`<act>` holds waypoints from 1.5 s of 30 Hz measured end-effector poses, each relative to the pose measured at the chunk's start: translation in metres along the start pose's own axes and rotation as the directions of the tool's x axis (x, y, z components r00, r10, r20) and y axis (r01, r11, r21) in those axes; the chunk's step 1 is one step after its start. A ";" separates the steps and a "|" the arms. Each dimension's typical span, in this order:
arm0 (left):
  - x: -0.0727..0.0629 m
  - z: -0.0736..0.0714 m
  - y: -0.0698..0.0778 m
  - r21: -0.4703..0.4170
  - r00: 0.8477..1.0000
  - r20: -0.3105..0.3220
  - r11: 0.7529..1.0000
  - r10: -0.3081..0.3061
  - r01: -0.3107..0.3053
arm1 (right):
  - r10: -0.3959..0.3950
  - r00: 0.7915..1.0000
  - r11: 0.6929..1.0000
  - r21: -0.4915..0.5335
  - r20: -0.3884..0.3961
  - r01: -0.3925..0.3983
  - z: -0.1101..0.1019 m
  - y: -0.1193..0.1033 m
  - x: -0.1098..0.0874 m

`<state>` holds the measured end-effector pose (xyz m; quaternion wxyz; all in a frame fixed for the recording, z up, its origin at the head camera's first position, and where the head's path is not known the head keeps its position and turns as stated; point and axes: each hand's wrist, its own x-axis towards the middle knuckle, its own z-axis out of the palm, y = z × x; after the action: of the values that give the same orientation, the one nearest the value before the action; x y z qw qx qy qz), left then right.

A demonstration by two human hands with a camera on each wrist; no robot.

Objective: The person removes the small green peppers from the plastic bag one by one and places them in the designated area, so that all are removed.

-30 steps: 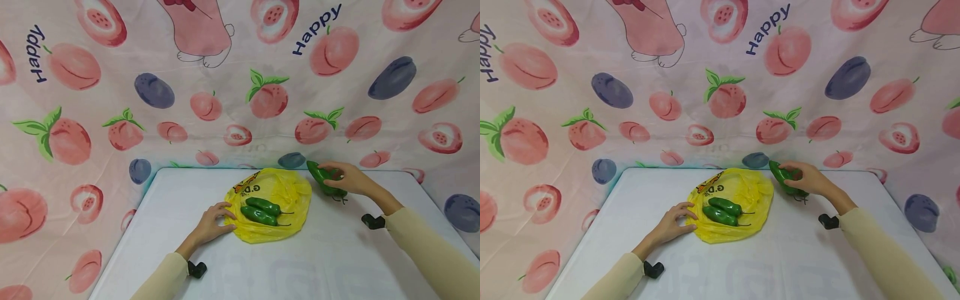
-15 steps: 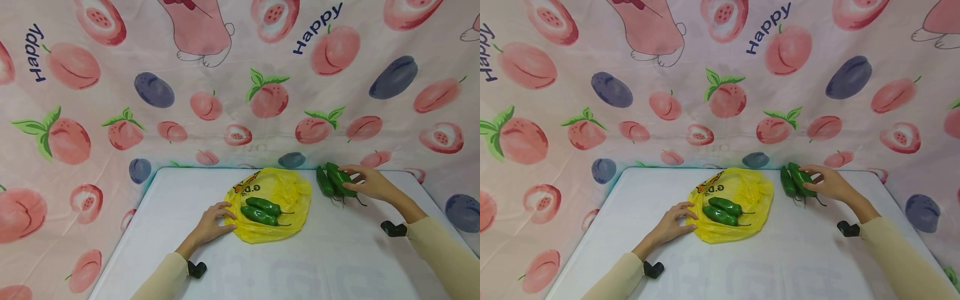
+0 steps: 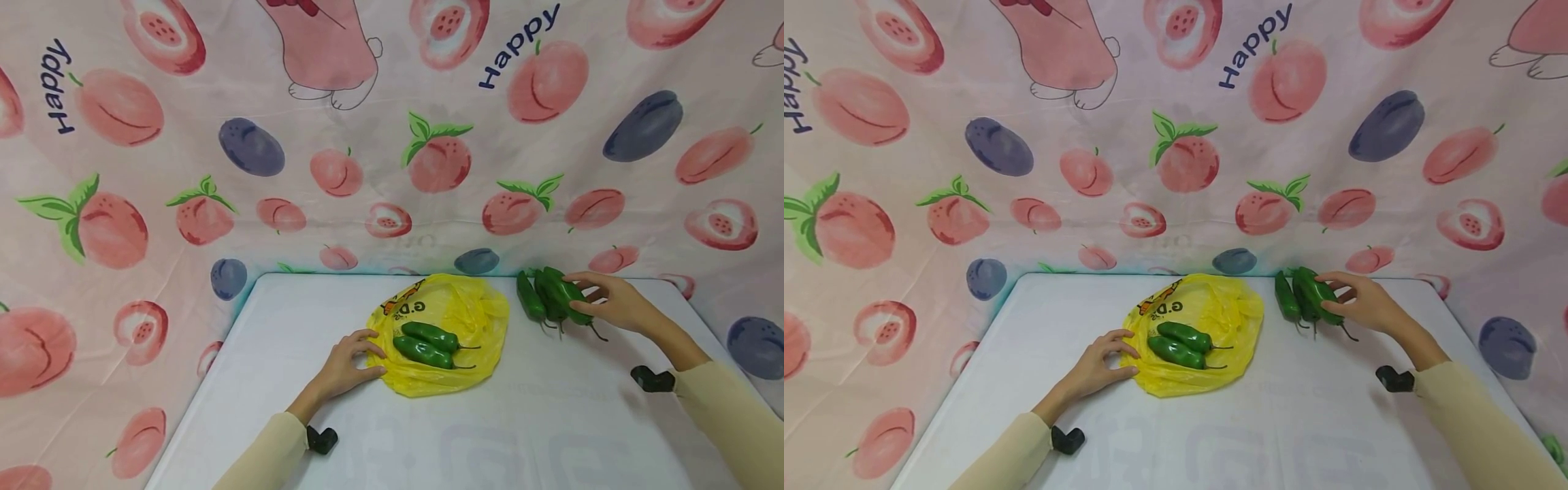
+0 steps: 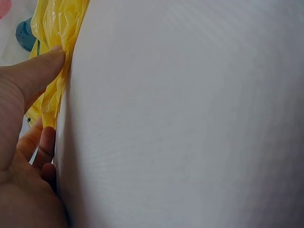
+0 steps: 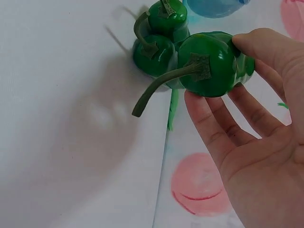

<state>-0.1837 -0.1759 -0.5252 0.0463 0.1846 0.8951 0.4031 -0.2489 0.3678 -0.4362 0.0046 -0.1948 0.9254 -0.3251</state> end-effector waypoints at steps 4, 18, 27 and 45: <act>0.000 0.000 0.000 0.000 1.000 0.001 1.000 -0.006 0.006 | 0.008 1.000 1.000 0.019 -0.004 -0.008 0.000 0.002 -0.001; -0.001 -0.001 0.002 -0.009 1.000 0.001 1.000 -0.002 0.002 | 0.139 0.990 0.990 0.016 0.005 -0.139 -0.002 0.009 -0.001; -0.001 -0.001 0.001 -0.008 1.000 0.002 1.000 -0.004 0.004 | 0.167 0.986 0.985 0.048 0.003 -0.167 -0.002 0.016 0.000; 0.000 -0.001 0.003 -0.005 1.000 0.002 1.000 -0.006 0.006 | 0.204 0.979 0.975 0.083 0.011 -0.204 0.005 0.040 0.007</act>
<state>-0.1827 -0.1749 -0.5222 0.0487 0.1823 0.8945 0.4053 -0.2691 0.3913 -0.4634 0.0470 -0.0987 0.9262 -0.3609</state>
